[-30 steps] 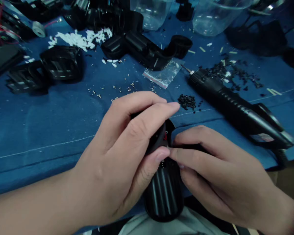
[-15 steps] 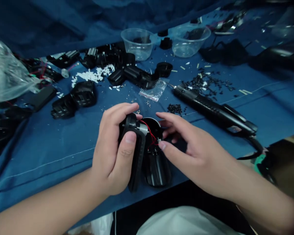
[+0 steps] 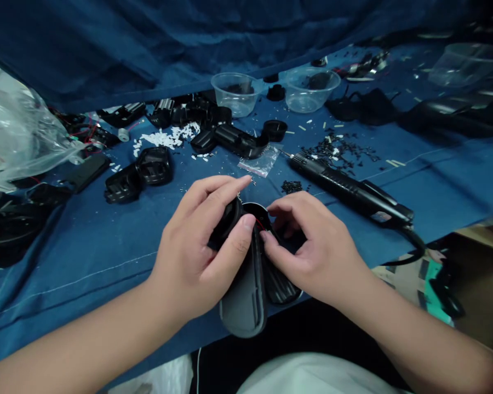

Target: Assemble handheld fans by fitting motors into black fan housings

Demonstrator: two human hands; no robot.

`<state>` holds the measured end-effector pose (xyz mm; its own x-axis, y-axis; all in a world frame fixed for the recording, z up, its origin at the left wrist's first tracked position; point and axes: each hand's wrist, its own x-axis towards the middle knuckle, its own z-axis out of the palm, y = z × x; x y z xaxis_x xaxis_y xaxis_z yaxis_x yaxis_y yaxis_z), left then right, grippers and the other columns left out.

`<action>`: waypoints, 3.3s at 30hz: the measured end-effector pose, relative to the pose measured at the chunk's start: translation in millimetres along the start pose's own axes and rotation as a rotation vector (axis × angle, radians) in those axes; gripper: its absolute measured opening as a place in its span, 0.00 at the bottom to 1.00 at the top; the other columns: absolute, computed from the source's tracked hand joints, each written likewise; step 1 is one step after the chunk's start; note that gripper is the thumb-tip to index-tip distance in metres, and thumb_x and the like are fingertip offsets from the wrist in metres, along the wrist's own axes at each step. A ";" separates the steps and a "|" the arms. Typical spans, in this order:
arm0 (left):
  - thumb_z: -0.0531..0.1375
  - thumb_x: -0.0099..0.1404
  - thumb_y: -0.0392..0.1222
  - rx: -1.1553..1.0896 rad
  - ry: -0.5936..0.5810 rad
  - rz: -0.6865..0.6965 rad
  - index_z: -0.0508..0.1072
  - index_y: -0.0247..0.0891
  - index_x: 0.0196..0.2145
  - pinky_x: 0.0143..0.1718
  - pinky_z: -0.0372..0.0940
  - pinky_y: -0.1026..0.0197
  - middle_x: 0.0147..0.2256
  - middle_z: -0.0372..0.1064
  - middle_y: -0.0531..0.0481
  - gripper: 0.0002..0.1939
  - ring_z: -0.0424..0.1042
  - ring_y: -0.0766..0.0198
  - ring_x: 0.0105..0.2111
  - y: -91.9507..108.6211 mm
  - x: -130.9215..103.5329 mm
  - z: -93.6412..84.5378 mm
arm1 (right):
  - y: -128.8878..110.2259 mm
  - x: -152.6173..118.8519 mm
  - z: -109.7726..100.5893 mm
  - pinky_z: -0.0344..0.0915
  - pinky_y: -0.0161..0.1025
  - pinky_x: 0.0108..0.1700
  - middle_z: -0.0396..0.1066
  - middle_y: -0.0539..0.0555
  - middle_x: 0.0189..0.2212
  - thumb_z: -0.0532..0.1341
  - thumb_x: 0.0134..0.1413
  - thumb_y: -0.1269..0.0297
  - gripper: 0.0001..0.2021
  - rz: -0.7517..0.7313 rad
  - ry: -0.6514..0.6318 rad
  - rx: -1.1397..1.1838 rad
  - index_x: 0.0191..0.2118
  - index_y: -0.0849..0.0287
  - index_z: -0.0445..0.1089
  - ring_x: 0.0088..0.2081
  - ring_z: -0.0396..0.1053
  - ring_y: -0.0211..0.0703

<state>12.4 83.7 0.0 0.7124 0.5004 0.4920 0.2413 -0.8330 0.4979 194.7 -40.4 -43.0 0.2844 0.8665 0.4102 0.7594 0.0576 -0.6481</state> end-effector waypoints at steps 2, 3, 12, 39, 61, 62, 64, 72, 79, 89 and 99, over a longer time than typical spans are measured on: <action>0.59 0.82 0.43 -0.043 -0.037 -0.048 0.77 0.39 0.66 0.67 0.71 0.60 0.62 0.76 0.47 0.20 0.76 0.61 0.61 4.0 3.6 -6.1 | 0.4 2.0 -1.1 0.70 0.33 0.42 0.72 0.50 0.44 0.66 0.67 0.64 0.10 0.015 -0.005 0.023 0.50 0.59 0.74 0.42 0.70 0.33; 0.59 0.82 0.44 -0.070 -0.053 -0.073 0.77 0.40 0.65 0.66 0.71 0.60 0.62 0.77 0.48 0.19 0.77 0.61 0.61 5.6 5.0 -8.4 | 1.0 3.0 -1.9 0.70 0.33 0.42 0.72 0.50 0.44 0.67 0.66 0.65 0.10 0.027 -0.018 0.037 0.51 0.58 0.74 0.42 0.70 0.32; 0.59 0.81 0.50 -0.045 -0.080 -0.175 0.79 0.44 0.64 0.67 0.70 0.61 0.61 0.79 0.54 0.20 0.78 0.60 0.60 5.0 10.1 -10.3 | 4.3 8.4 -5.2 0.69 0.31 0.40 0.75 0.45 0.42 0.71 0.62 0.66 0.14 0.223 -0.094 0.266 0.52 0.54 0.76 0.39 0.72 0.29; 0.54 0.83 0.55 0.117 -0.176 -0.096 0.82 0.52 0.53 0.55 0.75 0.57 0.49 0.84 0.59 0.17 0.83 0.58 0.49 -19.4 24.9 -20.8 | 5.0 3.3 -4.1 0.72 0.35 0.46 0.75 0.53 0.43 0.64 0.72 0.70 0.16 -0.198 -0.139 0.145 0.60 0.56 0.82 0.43 0.73 0.34; 0.62 0.78 0.51 0.315 -0.218 0.033 0.81 0.46 0.51 0.47 0.69 0.54 0.52 0.83 0.55 0.12 0.81 0.58 0.52 7.4 11.3 -21.6 | 1.9 16.9 -6.3 0.66 0.43 0.46 0.67 0.58 0.44 0.59 0.73 0.67 0.12 -0.267 -0.396 0.097 0.41 0.60 0.81 0.43 0.65 0.43; 0.62 0.78 0.51 0.323 -0.222 0.031 0.81 0.46 0.51 0.47 0.69 0.54 0.52 0.83 0.55 0.12 0.81 0.58 0.52 7.2 11.5 -21.4 | 2.6 16.4 -6.0 0.68 0.42 0.48 0.68 0.58 0.44 0.59 0.73 0.68 0.12 -0.267 -0.374 0.131 0.41 0.61 0.81 0.44 0.67 0.42; 0.61 0.79 0.51 0.339 -0.216 0.032 0.81 0.47 0.51 0.47 0.69 0.54 0.51 0.83 0.56 0.11 0.81 0.59 0.52 6.2 11.5 -20.6 | 4.2 15.2 -6.2 0.71 0.39 0.52 0.71 0.57 0.47 0.60 0.72 0.70 0.10 -0.244 -0.327 0.202 0.43 0.60 0.81 0.47 0.70 0.39; 0.59 0.81 0.51 0.363 -0.225 0.059 0.79 0.44 0.53 0.51 0.73 0.56 0.53 0.82 0.52 0.13 0.81 0.56 0.54 2.2 10.8 -16.2 | 3.0 16.5 -9.8 0.75 0.38 0.53 0.79 0.51 0.53 0.61 0.68 0.70 0.20 0.077 -0.196 0.214 0.62 0.56 0.76 0.48 0.78 0.40; 0.58 0.82 0.49 0.366 -0.240 0.127 0.75 0.41 0.52 0.55 0.74 0.55 0.52 0.80 0.46 0.11 0.81 0.53 0.54 -3.6 4.7 -11.9 | -19.0 12.0 -12.6 0.75 0.41 0.51 0.80 0.54 0.55 0.59 0.71 0.67 0.22 0.129 -0.332 0.152 0.66 0.56 0.75 0.52 0.80 0.46; 0.59 0.81 0.44 0.124 -0.170 -0.044 0.73 0.44 0.47 0.48 0.74 0.58 0.47 0.82 0.52 0.04 0.82 0.61 0.46 -6.6 2.7 -1.8 | -30.9 -7.7 -8.9 0.81 0.37 0.48 0.79 0.55 0.55 0.66 0.68 0.64 0.22 0.588 -0.285 0.743 0.65 0.50 0.76 0.50 0.81 0.41; 0.62 0.80 0.39 -0.248 0.102 0.083 0.74 0.41 0.50 0.56 0.75 0.55 0.50 0.79 0.47 0.04 0.80 0.60 0.51 -12.1 -3.2 0.1 | -45.3 -20.0 12.7 0.64 0.47 0.79 0.71 0.51 0.68 0.66 0.74 0.42 0.29 0.628 -0.303 1.308 0.73 0.42 0.68 0.69 0.70 0.40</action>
<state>7.3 92.1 -7.7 0.6499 0.4645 0.6015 0.0070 -0.7951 0.6064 147.2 -54.0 -30.1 0.1038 0.9764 -0.1892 -0.5388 -0.1047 -0.8359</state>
